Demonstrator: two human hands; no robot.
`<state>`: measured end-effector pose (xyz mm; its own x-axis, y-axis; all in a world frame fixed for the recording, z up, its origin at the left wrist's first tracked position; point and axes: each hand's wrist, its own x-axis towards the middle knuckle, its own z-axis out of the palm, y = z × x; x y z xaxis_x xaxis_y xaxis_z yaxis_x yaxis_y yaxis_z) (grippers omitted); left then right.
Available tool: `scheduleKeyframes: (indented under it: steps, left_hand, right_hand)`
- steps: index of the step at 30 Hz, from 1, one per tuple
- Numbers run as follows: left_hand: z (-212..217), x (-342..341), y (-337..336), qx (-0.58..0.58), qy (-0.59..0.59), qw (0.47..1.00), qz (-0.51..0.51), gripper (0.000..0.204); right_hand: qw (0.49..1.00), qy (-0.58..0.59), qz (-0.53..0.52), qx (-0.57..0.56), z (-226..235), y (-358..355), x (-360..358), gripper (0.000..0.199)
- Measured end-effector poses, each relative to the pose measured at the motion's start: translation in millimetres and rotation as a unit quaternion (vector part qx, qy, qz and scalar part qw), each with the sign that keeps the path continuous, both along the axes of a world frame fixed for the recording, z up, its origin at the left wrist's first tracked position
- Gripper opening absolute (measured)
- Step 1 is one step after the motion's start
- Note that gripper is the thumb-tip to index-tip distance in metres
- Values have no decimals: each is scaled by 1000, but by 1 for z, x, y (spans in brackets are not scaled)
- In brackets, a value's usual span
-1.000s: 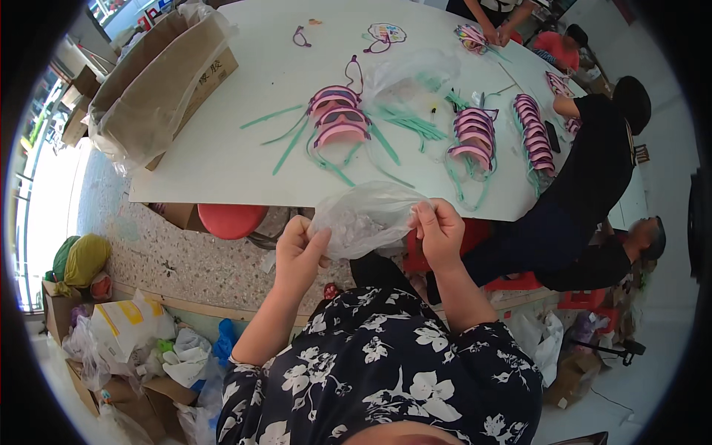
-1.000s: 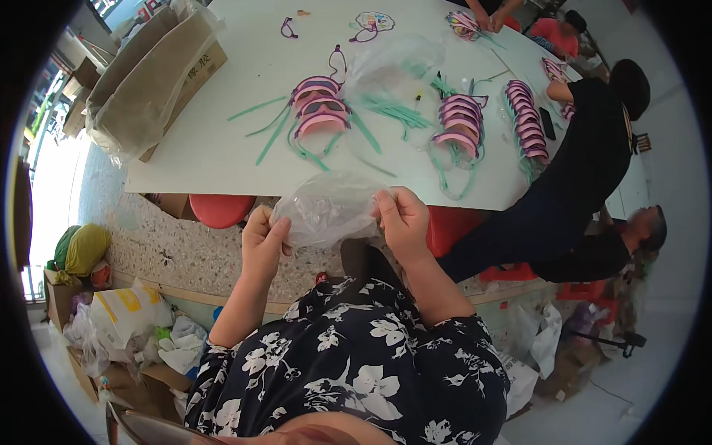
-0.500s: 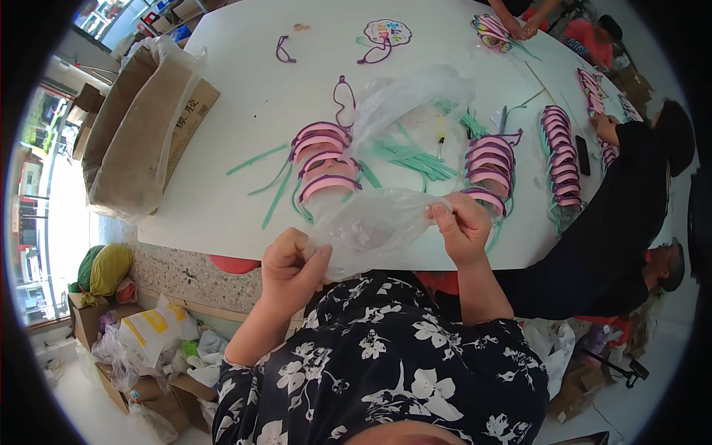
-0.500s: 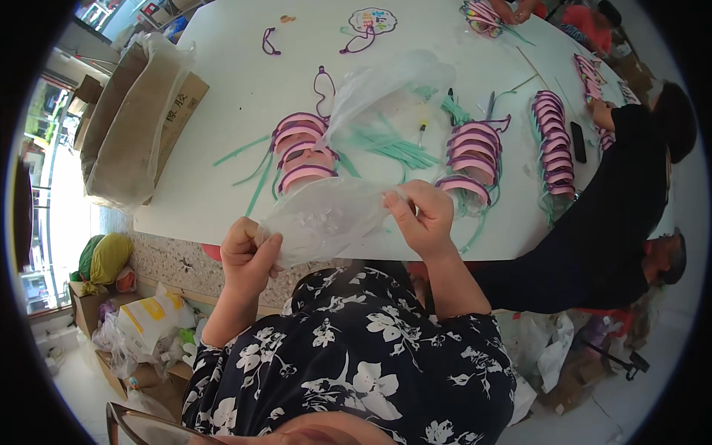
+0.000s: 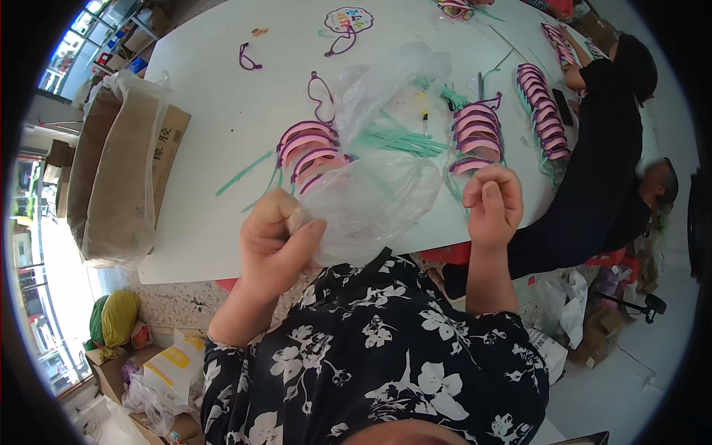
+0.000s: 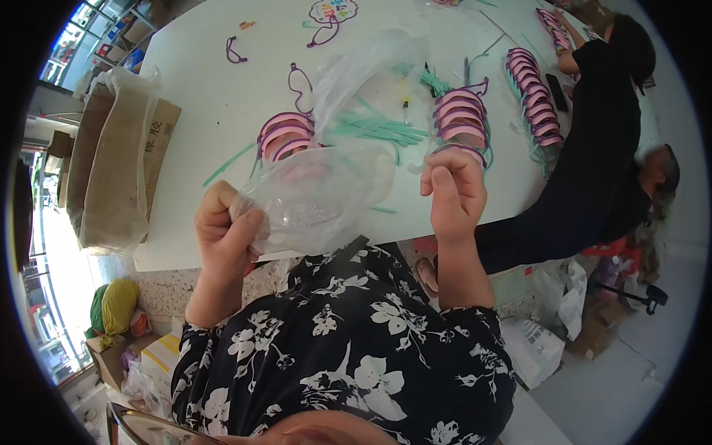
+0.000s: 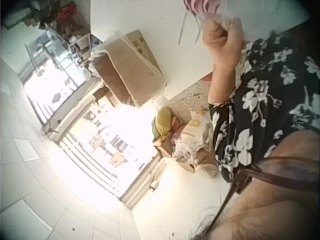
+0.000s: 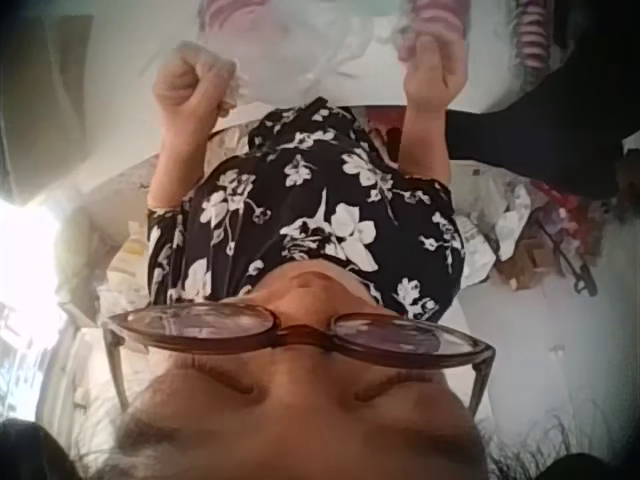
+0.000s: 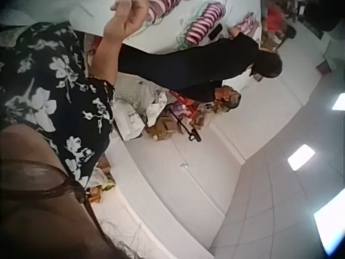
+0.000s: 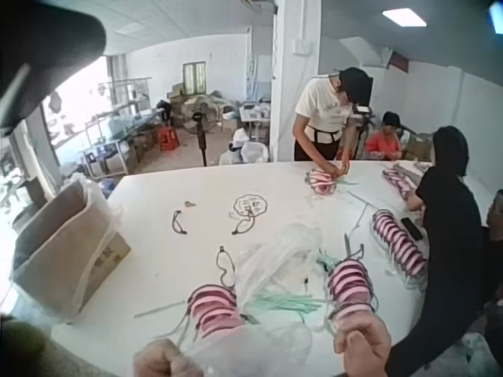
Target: Assembling colorful eyewear components at a workshop table.
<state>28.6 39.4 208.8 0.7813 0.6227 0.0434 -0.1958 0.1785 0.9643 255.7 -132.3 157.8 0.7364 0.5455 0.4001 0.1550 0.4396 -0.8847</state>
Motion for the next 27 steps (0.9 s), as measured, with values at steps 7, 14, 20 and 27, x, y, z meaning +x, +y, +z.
scheduleKeyframes:
  steps: [7, 14, 20, 27]
  left_hand:
    - [-8, -46, -9, 76, -9, 989, -130, 22]
    - [-48, -92, -24, 179, -71, 953, -232, 28]
    - [-63, -97, -28, 183, -56, 953, -235, 24]
    - [-85, -60, -33, 140, -10, 965, -223, 21]
  right_hand:
    - [763, -343, 382, -394, -11, 66, -114, 24]
    - [721, -330, 299, -530, -91, 53, -193, 25]
    - [716, -327, 188, -588, -88, 45, -192, 27]
    - [681, -316, 76, -656, -63, 51, -119, 29]
